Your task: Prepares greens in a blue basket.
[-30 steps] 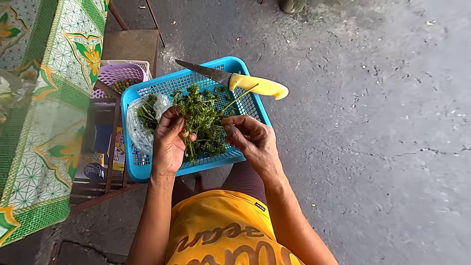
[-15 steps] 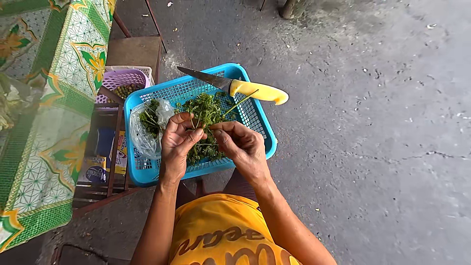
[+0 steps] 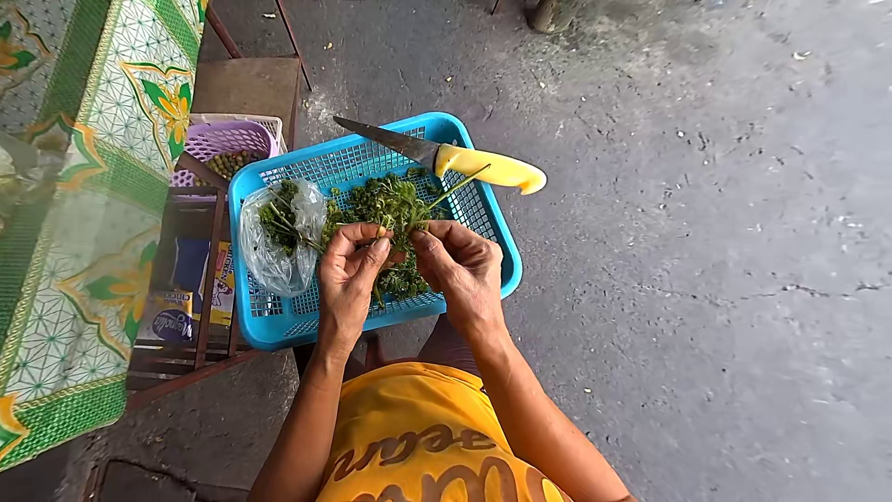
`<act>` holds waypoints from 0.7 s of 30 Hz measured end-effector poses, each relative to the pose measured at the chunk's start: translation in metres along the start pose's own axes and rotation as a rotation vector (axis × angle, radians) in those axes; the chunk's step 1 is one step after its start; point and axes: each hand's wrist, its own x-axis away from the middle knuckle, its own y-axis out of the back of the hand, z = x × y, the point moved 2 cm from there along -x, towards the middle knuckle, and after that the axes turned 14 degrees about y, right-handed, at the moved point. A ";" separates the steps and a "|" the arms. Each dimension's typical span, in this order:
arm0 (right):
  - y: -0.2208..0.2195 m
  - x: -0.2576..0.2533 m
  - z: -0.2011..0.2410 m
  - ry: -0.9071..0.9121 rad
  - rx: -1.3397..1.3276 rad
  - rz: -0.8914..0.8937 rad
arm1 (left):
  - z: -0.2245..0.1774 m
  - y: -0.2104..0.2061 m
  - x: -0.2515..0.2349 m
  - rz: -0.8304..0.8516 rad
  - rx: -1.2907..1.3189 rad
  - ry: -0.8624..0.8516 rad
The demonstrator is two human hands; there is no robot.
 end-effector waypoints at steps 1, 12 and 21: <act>0.001 0.001 -0.001 0.003 -0.022 -0.003 | 0.000 0.001 -0.001 -0.019 0.034 0.012; 0.001 0.007 0.000 0.056 -0.116 0.108 | 0.002 0.005 -0.002 -0.092 0.058 0.035; 0.001 0.011 0.003 0.157 -0.095 0.327 | -0.005 0.018 -0.006 0.030 0.045 -0.106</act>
